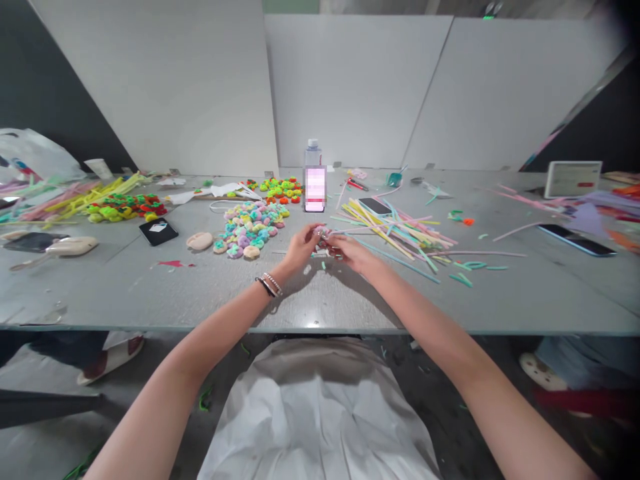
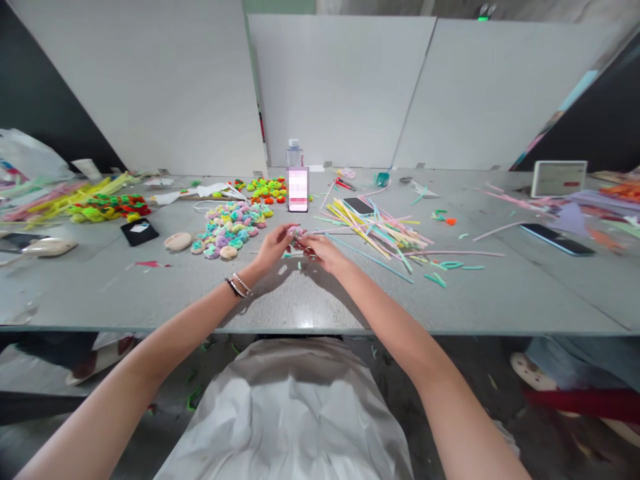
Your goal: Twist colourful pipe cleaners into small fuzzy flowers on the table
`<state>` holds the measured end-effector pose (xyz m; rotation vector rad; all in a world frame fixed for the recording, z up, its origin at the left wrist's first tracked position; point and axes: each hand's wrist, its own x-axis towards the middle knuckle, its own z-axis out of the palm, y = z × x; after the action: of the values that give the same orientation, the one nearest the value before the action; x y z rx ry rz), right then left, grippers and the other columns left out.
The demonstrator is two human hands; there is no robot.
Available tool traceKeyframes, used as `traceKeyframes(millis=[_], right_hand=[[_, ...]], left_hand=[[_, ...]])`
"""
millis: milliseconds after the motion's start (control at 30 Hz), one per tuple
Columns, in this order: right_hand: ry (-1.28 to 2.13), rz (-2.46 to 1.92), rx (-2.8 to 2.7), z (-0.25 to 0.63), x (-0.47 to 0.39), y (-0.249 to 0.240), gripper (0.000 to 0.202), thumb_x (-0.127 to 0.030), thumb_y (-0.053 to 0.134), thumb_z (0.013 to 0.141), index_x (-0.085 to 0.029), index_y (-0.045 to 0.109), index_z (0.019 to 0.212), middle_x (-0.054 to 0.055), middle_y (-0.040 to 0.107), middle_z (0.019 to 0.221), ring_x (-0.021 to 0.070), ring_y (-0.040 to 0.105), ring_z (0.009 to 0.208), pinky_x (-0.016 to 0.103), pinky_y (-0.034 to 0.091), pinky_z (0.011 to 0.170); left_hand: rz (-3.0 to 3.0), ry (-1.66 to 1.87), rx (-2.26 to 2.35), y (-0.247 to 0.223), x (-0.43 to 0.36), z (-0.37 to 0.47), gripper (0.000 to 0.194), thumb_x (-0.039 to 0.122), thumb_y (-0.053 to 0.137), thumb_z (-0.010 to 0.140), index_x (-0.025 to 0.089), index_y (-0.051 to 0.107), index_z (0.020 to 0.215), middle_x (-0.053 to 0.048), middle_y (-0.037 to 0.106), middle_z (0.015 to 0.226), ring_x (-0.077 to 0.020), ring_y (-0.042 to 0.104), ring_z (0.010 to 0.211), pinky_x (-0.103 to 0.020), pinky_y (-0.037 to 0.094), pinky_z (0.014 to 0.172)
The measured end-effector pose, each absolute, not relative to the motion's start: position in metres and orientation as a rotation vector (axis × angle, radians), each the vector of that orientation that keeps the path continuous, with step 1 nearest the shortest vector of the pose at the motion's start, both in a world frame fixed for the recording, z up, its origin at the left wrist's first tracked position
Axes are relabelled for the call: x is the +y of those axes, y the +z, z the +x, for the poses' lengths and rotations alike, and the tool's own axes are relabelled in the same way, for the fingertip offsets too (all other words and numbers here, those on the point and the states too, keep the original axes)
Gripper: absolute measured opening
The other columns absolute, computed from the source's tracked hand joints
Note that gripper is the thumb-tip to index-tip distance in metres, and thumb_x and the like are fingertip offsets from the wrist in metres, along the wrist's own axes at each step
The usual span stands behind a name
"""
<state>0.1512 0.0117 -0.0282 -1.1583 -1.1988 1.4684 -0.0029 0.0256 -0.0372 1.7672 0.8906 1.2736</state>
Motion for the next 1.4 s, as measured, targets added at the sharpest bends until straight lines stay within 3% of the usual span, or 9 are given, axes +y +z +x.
traceKeyframes(millis=[267,433,700,800,933,1000,1100,1200,1400], right_hand=[[0.727,-1.191,-1.661,0.148,0.004,-0.022,0.024,-0.040,0.058,0.075,-0.018,0.060,0.065,0.000,0.059,0.063,0.0127,0.050,0.060,0.026,0.034,0.059],[0.556,-1.204,-1.758,0.147,0.002,-0.022,0.026,-0.038,0.054,0.081,-0.018,0.059,0.067,0.000,0.058,0.062,0.0129,0.049,0.059,0.025,0.033,0.058],[0.050,-1.138,-2.128,0.152,-0.008,-0.016,0.017,-0.026,0.048,0.086,-0.019,0.059,0.075,0.005,0.061,0.081,0.0151,0.051,0.072,0.026,0.032,0.063],[0.285,-1.169,-2.021,0.151,-0.006,-0.016,0.023,-0.036,0.050,0.087,-0.019,0.060,0.074,0.004,0.060,0.077,0.0147,0.051,0.069,0.026,0.033,0.062],[1.067,-1.156,-1.609,0.149,0.001,-0.019,0.043,-0.061,0.051,0.081,-0.019,0.061,0.074,0.002,0.055,0.062,0.0118,0.046,0.053,0.026,0.033,0.051],[1.332,-1.097,-1.420,0.149,0.003,-0.020,0.046,-0.065,0.056,0.076,-0.019,0.062,0.075,0.001,0.054,0.060,0.0098,0.044,0.049,0.024,0.030,0.046],[1.541,-1.044,-1.271,0.148,0.004,-0.019,0.043,-0.061,0.067,0.069,-0.019,0.060,0.073,-0.004,0.046,0.053,0.0064,0.037,0.045,0.022,0.025,0.042],[1.686,-1.051,-1.149,0.147,0.003,-0.017,0.038,-0.052,0.074,0.066,-0.018,0.056,0.069,-0.008,0.040,0.050,0.0051,0.033,0.043,0.020,0.022,0.040],[1.787,-1.025,-1.015,0.152,0.005,-0.014,0.032,-0.032,0.081,0.061,-0.018,0.056,0.075,-0.006,0.052,0.059,0.0040,0.036,0.045,0.018,0.024,0.040]], left_hand=[[1.659,1.259,0.864,-0.037,0.027,-0.003,0.042,0.044,0.057,0.082,0.014,0.062,0.111,-0.006,0.068,0.093,-0.0098,0.057,0.067,-0.021,0.043,0.058],[1.570,1.300,0.809,-0.035,0.027,-0.002,0.045,0.049,0.064,0.076,0.012,0.067,0.102,-0.007,0.069,0.088,-0.0117,0.059,0.070,-0.023,0.047,0.062],[1.607,1.234,0.775,-0.039,0.028,-0.006,0.049,0.054,0.065,0.073,0.010,0.069,0.096,-0.008,0.070,0.086,-0.0134,0.060,0.070,-0.024,0.048,0.062],[1.603,1.263,0.777,-0.037,0.028,-0.008,0.051,0.055,0.063,0.075,0.012,0.067,0.100,-0.008,0.069,0.089,-0.0132,0.060,0.071,-0.025,0.048,0.064],[1.659,1.340,0.838,-0.031,0.025,-0.008,0.046,0.053,0.057,0.081,0.015,0.065,0.103,-0.006,0.068,0.091,-0.0116,0.058,0.072,-0.023,0.047,0.065],[1.691,1.369,0.851,-0.030,0.023,-0.006,0.043,0.052,0.055,0.082,0.015,0.064,0.103,-0.006,0.068,0.093,-0.0123,0.058,0.076,-0.024,0.047,0.068],[1.729,1.387,0.808,-0.032,0.021,-0.003,0.040,0.049,0.053,0.085,0.016,0.062,0.105,-0.007,0.068,0.100,-0.0149,0.060,0.088,-0.026,0.047,0.078],[1.739,1.389,0.802,-0.036,0.021,-0.001,0.039,0.048,0.051,0.087,0.016,0.060,0.107,-0.008,0.068,0.100,-0.0155,0.062,0.088,-0.027,0.048,0.077],[1.755,1.378,0.841,-0.038,0.024,-0.001,0.041,0.050,0.052,0.085,0.015,0.061,0.107,-0.007,0.069,0.095,-0.0132,0.061,0.076,-0.024,0.049,0.066]])
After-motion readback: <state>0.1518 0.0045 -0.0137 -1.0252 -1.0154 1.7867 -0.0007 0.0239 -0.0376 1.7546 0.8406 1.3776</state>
